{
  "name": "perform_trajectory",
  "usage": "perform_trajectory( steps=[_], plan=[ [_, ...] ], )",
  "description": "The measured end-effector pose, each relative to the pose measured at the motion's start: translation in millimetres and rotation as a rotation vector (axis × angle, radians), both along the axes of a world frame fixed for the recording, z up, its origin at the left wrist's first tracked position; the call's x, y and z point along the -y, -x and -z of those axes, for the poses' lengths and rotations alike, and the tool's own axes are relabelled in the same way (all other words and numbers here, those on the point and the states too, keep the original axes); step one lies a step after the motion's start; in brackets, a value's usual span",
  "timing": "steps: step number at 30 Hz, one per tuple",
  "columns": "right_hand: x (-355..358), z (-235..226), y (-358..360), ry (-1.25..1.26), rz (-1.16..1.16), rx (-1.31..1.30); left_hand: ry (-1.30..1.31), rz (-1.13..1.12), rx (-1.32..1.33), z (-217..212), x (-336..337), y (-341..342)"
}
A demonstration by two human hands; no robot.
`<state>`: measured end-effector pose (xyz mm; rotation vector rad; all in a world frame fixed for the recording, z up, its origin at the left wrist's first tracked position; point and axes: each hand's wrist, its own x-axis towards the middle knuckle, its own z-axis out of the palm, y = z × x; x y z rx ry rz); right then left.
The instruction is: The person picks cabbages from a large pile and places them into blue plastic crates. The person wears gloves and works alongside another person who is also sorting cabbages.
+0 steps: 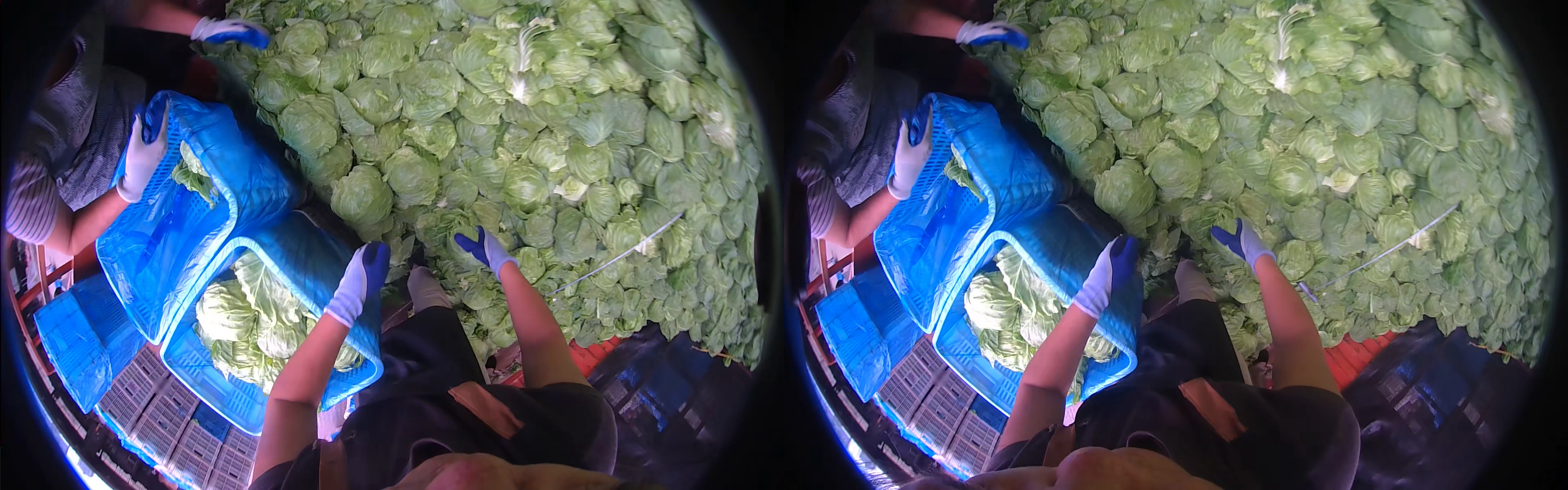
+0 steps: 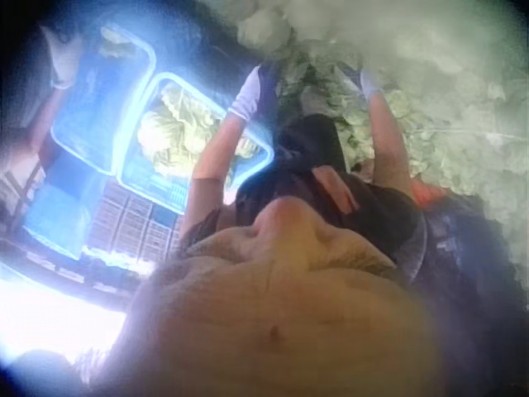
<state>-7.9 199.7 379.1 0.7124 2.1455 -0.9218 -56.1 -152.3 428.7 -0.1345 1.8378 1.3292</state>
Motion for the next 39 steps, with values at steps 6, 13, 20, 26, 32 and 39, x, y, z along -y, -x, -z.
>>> perform_trajectory(
  steps=[6,13,20,26,32,39],
  plan=[
    [10.4,136.6,99.2,0.446,0.407,0.01,0.133,-0.286,-0.07,89.7,-67.6,69.0],
    [33.0,236.6,160.8,0.511,0.652,-0.431,0.297,-0.511,0.219,251.1,-157.4,139.2],
    [32.0,179.0,125.4,0.292,0.451,-0.402,0.032,-0.693,0.63,217.9,-146.4,151.4],
    [-46.2,-3.3,50.0,0.781,0.992,-0.627,-0.187,-0.315,0.645,58.0,-127.0,125.2],
    [-68.6,-36.6,7.8,1.048,1.034,-0.457,-0.056,0.238,-0.032,-134.8,-150.5,79.4],
    [63.0,-161.9,59.3,1.418,0.611,-0.057,0.126,-0.025,-0.465,-213.5,-16.0,20.4]
  ],
)
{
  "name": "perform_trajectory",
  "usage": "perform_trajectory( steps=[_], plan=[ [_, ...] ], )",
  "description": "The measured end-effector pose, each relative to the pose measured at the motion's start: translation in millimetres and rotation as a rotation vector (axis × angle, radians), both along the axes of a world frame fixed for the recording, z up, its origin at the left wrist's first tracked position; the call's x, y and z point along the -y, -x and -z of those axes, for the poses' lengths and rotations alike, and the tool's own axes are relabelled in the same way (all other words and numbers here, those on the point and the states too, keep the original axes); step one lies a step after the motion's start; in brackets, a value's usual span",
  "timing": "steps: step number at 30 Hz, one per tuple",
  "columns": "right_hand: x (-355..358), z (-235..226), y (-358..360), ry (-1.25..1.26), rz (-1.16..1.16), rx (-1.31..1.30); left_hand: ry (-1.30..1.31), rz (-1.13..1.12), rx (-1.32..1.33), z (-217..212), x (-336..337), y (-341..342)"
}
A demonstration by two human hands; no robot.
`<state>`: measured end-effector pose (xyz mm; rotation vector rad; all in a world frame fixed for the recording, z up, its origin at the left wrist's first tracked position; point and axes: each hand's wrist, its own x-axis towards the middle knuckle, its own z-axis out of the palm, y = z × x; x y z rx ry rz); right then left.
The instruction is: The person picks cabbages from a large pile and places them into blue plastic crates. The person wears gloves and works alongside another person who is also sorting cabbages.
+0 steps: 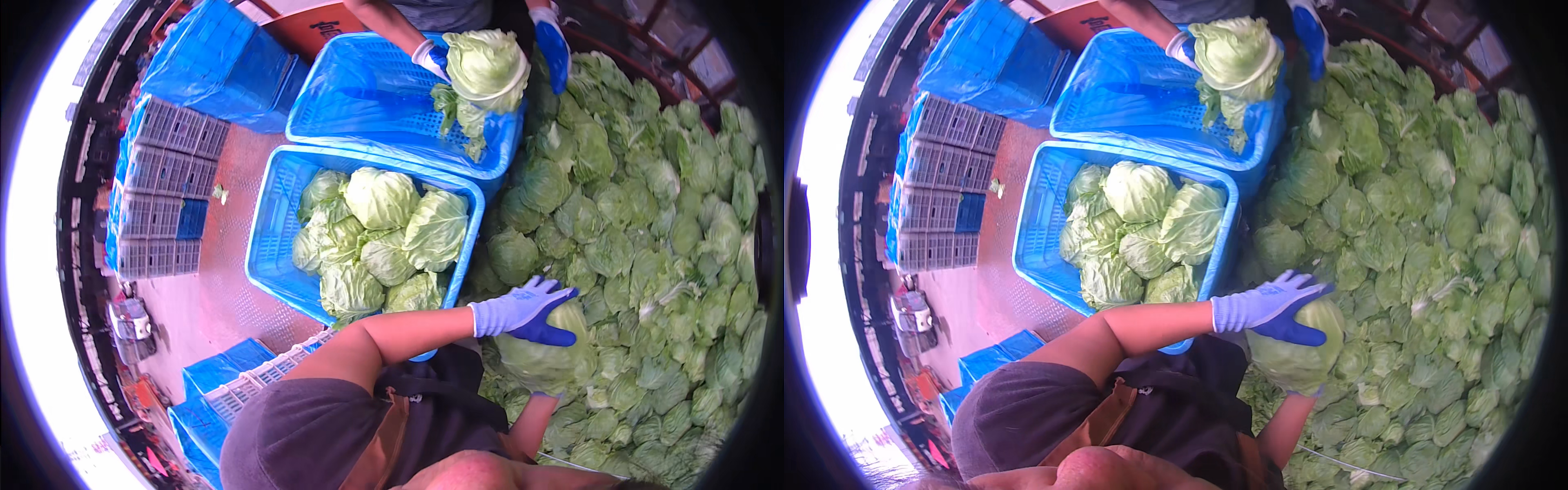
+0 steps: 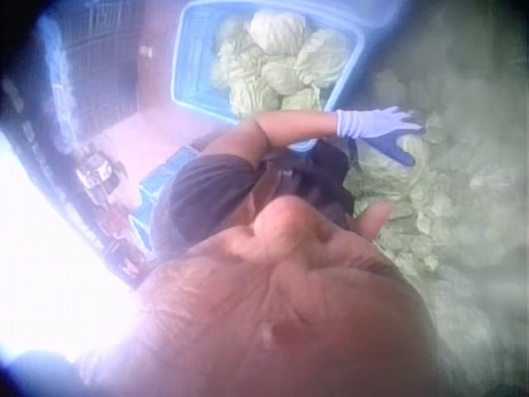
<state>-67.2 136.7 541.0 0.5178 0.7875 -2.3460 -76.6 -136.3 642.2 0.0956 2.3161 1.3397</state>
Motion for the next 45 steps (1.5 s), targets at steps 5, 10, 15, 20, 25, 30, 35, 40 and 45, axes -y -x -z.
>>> perform_trajectory(
  steps=[5,10,15,20,25,30,35,40,45],
  plan=[
    [198.1,-71.6,-3.6,0.084,-0.559,0.022,-0.549,-0.403,0.02,-4.5,193.3,-87.9],
    [392.7,-130.4,-46.8,-0.333,-1.14,-0.401,-1.801,-0.818,0.183,13.1,367.3,-250.4],
    [523.4,-77.1,-22.0,-0.974,-0.572,-1.963,-1.74,-0.942,-0.342,5.1,463.9,-332.1],
    [517.1,39.3,7.5,-1.194,-0.935,-2.323,-1.586,-1.233,-0.27,16.6,515.3,-281.3],
    [529.9,58.8,-2.5,-1.172,-0.928,-2.34,-0.003,-1.613,0.23,246.2,471.1,-188.2],
    [520.8,56.5,1.1,-1.188,-0.977,-2.258,-0.061,-1.5,0.26,226.7,474.5,-180.0],
    [531.7,57.5,-2.4,-1.141,-0.907,-2.334,-0.089,-1.609,0.144,284.7,485.3,-196.4],
    [524.0,53.2,7.0,-1.119,-0.85,-2.28,0.157,-1.48,-0.021,211.6,468.0,-197.9],
    [458.4,-11.3,16.8,-1.087,-0.64,-2.054,0.165,-1.272,-0.423,124.9,382.9,-268.8]
  ],
)
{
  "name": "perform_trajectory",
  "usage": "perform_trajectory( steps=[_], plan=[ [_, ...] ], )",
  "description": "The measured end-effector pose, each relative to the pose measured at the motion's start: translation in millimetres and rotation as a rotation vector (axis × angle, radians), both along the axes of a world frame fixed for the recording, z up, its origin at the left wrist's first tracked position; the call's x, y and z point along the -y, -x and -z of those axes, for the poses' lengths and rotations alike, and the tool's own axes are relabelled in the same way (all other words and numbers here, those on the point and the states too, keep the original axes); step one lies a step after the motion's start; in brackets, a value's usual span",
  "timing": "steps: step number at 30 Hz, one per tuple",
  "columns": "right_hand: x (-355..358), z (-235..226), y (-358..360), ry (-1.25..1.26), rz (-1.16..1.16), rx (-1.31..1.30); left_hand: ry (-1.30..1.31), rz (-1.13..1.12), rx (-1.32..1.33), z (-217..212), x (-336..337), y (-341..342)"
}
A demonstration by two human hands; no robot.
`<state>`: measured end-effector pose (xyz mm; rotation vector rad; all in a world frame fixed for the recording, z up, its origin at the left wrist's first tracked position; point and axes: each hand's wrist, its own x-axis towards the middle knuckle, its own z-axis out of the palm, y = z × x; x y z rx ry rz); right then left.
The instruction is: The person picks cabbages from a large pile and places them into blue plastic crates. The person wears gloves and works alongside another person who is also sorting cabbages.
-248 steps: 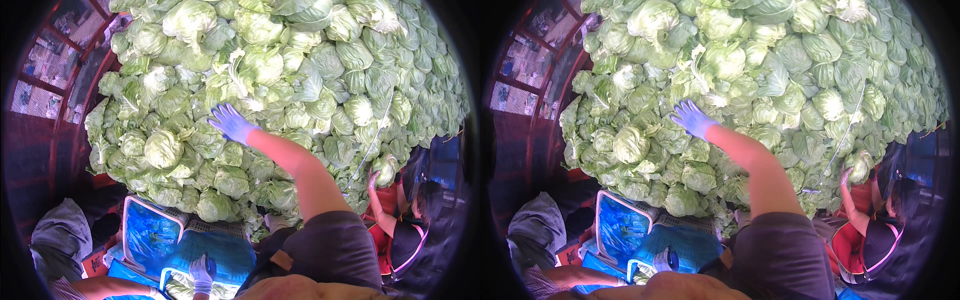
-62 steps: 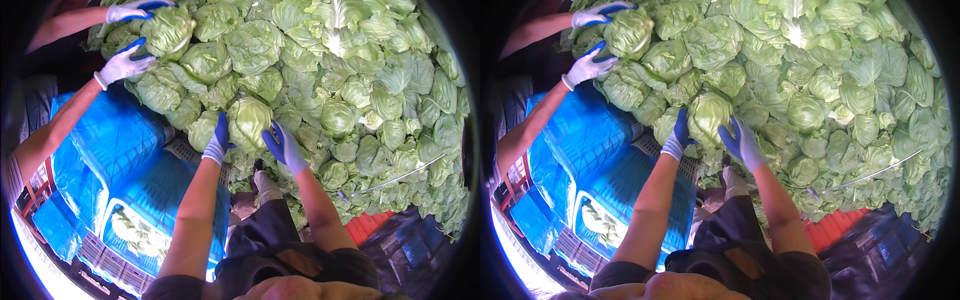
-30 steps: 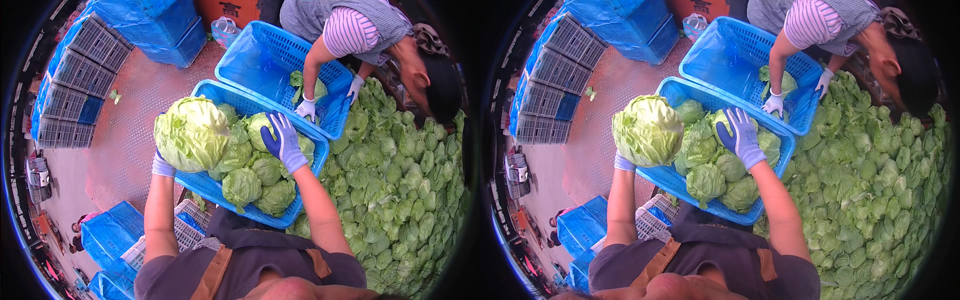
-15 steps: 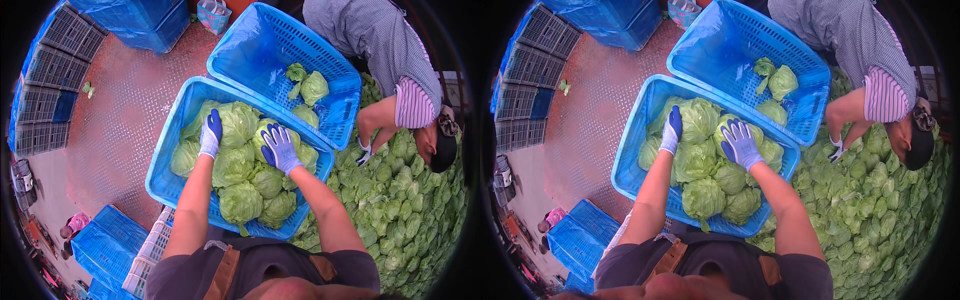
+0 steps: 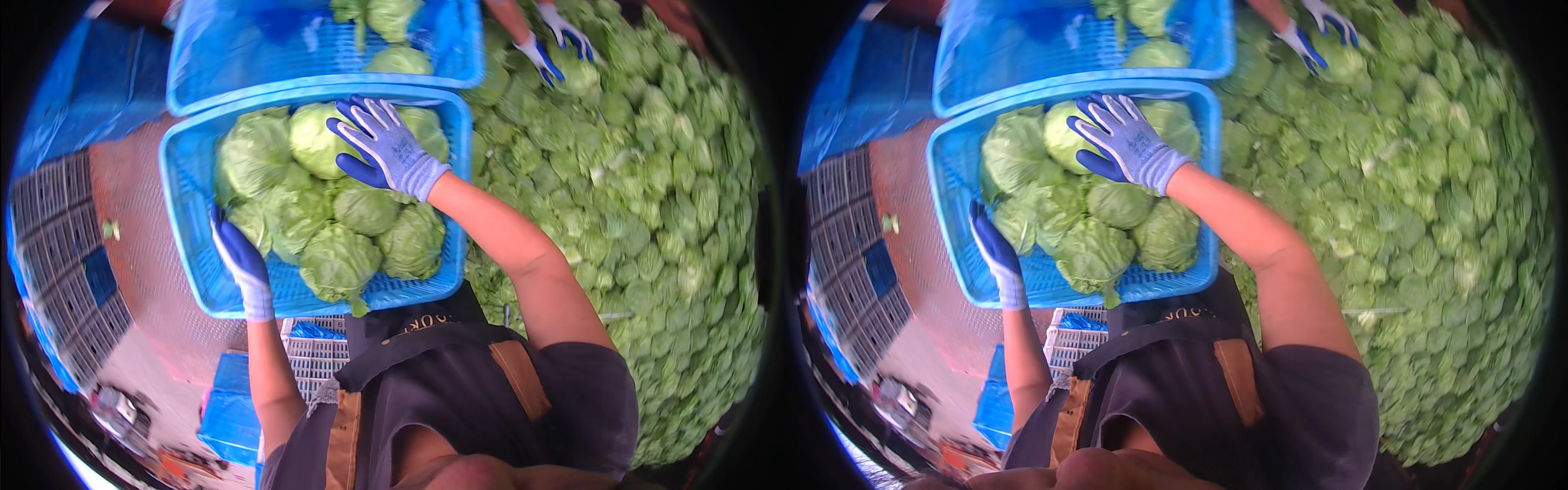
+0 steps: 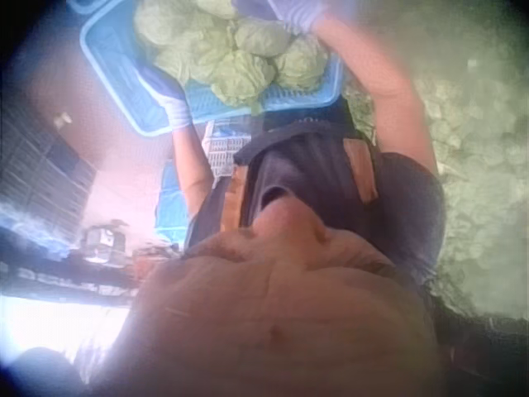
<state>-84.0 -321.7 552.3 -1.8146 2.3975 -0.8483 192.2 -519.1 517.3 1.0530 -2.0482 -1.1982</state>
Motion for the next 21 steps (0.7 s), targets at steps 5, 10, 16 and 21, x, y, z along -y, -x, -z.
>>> perform_trajectory(
  steps=[5,10,16,21],
  plan=[
    [-282.3,8.5,59.7,0.158,0.858,0.156,-0.648,0.343,0.149,-69.6,-177.5,51.5],
    [-559.0,117.4,-15.6,-0.339,1.554,0.659,-0.468,1.081,0.246,-45.5,-337.7,144.6],
    [-670.0,290.1,-185.2,-0.03,1.897,1.557,-0.385,1.549,0.419,79.5,-438.5,184.0],
    [-625.1,321.9,-174.8,0.243,1.987,1.846,-1.176,1.048,1.15,215.7,-496.8,182.0]
  ],
)
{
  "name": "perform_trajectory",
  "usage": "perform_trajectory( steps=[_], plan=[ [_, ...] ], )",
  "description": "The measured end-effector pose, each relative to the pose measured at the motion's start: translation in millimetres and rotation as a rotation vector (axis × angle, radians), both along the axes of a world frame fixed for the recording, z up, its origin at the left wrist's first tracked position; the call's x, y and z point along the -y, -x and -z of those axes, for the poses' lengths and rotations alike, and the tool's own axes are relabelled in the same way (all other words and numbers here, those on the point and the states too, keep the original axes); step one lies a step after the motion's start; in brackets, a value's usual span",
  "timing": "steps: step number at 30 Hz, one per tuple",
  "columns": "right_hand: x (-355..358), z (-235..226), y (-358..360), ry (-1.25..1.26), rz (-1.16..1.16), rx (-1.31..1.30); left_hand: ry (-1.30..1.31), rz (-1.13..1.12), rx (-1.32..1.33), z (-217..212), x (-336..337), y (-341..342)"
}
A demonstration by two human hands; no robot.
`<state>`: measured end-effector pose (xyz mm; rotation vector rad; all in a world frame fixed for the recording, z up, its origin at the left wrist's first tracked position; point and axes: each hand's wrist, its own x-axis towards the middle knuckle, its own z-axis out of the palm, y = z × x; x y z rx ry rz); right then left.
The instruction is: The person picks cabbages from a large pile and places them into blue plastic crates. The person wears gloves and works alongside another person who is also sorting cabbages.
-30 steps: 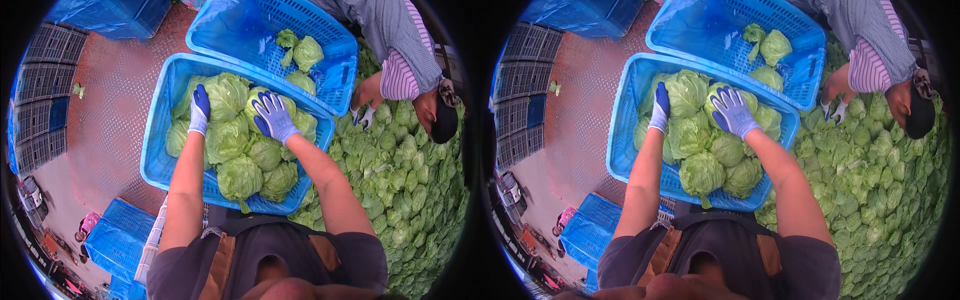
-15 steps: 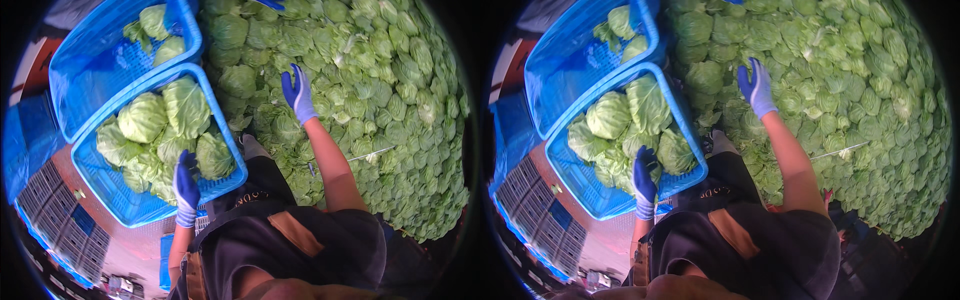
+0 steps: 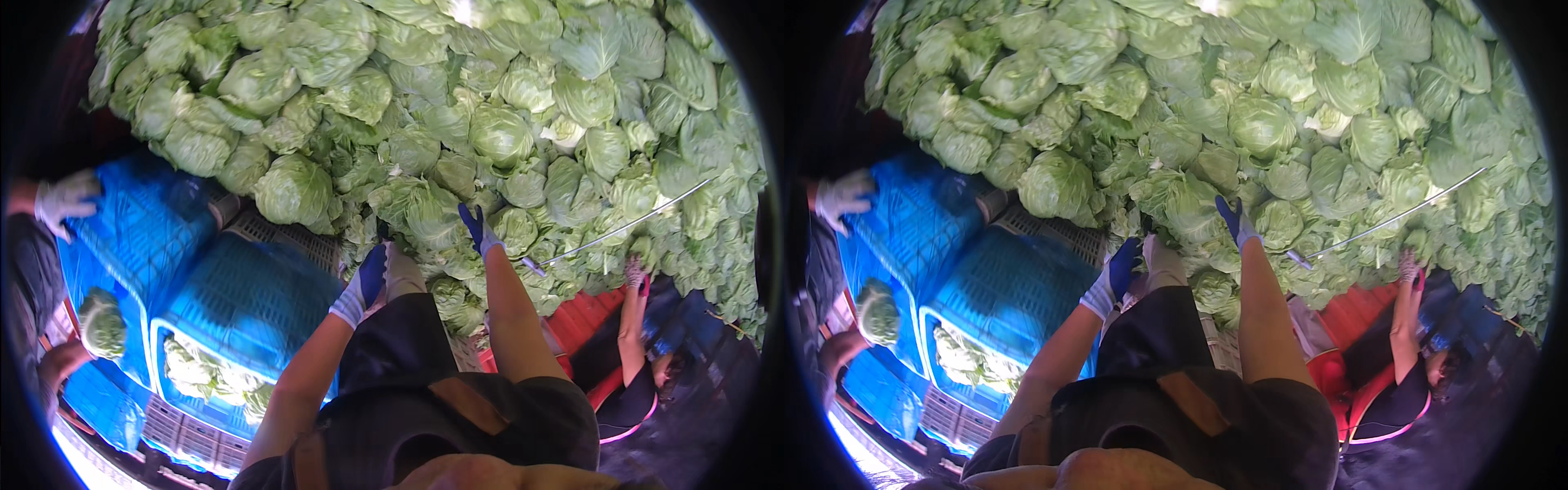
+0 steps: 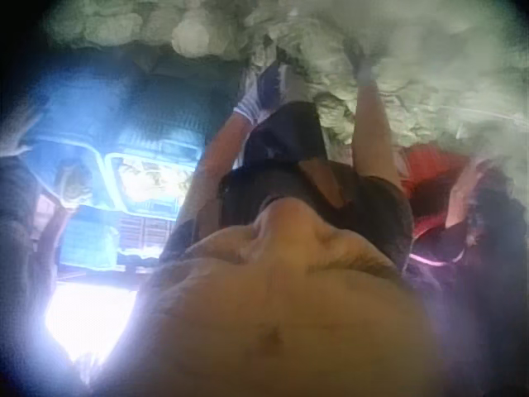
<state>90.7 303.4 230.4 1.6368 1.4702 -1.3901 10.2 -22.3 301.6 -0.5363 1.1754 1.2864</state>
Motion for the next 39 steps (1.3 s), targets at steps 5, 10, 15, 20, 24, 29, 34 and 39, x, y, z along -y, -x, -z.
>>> perform_trajectory(
  steps=[5,10,15,20,24,29,34,39],
  plan=[
    [4.0,65.1,-12.4,0.056,0.09,-0.562,0.063,-0.295,0.113,135.9,-74.6,-12.7],
    [-12.0,82.5,-55.7,0.198,0.366,-0.419,-0.018,-0.057,-0.363,202.7,-89.0,-90.3],
    [-31.9,-22.6,-31.7,0.699,0.859,-0.617,-0.113,0.25,-1.098,1.0,-114.7,-9.5],
    [-14.9,-57.3,-6.7,0.736,0.854,-1.052,-0.048,0.22,-1.479,-148.4,-114.4,116.5],
    [27.3,-132.4,61.7,0.655,0.726,-0.965,0.079,0.48,-1.017,-261.3,-70.6,153.4],
    [94.8,-235.9,96.1,0.605,0.275,-0.906,0.144,0.154,-1.187,-336.7,46.4,103.0],
    [271.7,-331.5,87.3,1.0,-0.146,-0.56,-0.109,-0.555,-1.026,-320.6,246.9,-11.9],
    [465.7,-422.8,47.8,1.084,-1.034,-0.355,-0.559,-1.295,-0.453,-327.9,455.4,-211.3]
  ],
)
